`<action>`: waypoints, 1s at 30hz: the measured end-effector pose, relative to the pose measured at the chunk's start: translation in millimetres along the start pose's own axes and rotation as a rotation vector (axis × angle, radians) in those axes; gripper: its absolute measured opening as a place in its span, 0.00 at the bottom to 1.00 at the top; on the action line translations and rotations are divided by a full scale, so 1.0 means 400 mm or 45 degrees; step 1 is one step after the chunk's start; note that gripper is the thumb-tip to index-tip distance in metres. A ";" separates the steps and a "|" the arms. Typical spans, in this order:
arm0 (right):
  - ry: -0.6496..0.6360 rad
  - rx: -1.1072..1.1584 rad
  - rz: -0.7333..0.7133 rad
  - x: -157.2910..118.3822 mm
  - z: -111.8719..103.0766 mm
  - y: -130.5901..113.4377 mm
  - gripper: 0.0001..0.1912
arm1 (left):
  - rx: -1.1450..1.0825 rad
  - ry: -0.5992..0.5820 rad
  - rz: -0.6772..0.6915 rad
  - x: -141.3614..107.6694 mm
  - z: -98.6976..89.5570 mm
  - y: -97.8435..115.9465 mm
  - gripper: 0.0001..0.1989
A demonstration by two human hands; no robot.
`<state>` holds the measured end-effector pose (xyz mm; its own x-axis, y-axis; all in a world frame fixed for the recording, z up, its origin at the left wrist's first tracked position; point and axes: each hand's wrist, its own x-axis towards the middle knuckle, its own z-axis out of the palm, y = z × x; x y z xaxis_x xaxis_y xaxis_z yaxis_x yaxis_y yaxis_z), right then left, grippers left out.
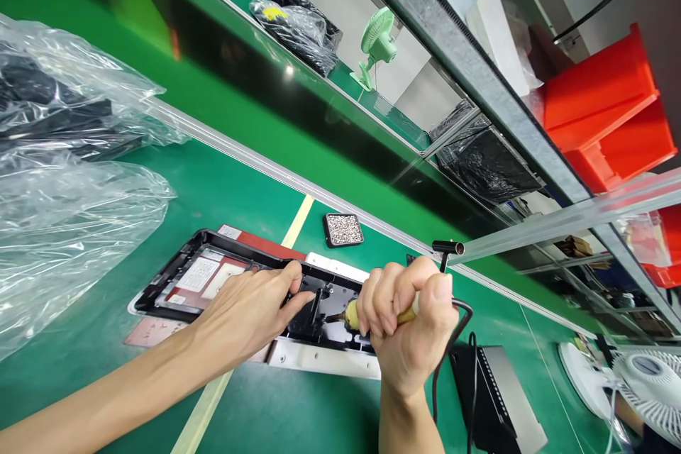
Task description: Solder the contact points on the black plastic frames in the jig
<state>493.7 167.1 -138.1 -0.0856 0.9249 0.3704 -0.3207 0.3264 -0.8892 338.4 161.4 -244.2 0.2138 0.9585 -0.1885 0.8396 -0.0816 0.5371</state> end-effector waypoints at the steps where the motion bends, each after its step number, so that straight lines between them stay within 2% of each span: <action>1: -0.014 0.021 0.018 0.000 0.002 -0.001 0.25 | -0.015 -0.001 -0.002 0.000 0.000 0.000 0.13; 6: -0.002 0.028 0.080 -0.002 0.004 -0.002 0.23 | -0.066 0.040 0.036 0.001 -0.004 -0.008 0.18; 9: -0.032 0.023 0.073 -0.002 0.000 -0.001 0.23 | -0.112 0.148 0.058 -0.004 -0.014 -0.005 0.22; 12: -0.059 -0.036 0.004 0.000 -0.007 -0.001 0.23 | -0.233 0.306 0.110 -0.021 -0.042 0.023 0.23; 14: -0.044 -0.181 -0.060 0.000 -0.015 -0.002 0.24 | -0.393 0.329 0.192 -0.037 -0.071 0.055 0.24; 18: -0.031 -0.536 -0.146 0.003 -0.032 -0.014 0.23 | -0.702 0.229 0.393 -0.058 -0.138 0.130 0.27; 22: -0.163 -0.695 -0.123 0.010 -0.041 -0.036 0.21 | -0.947 0.064 0.566 -0.049 -0.187 0.194 0.34; 25: -0.256 -0.782 -0.126 0.015 -0.041 -0.050 0.21 | -1.043 -0.019 0.609 -0.038 -0.202 0.229 0.39; 30: -0.323 -0.843 -0.161 0.016 -0.041 -0.056 0.21 | -1.095 0.003 0.575 -0.034 -0.202 0.264 0.38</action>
<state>515.9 169.1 -120.2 -0.3280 0.8248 0.4605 0.2896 0.5518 -0.7821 383.8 161.9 -118.5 0.4248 0.8865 0.1837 0.0269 -0.2152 0.9762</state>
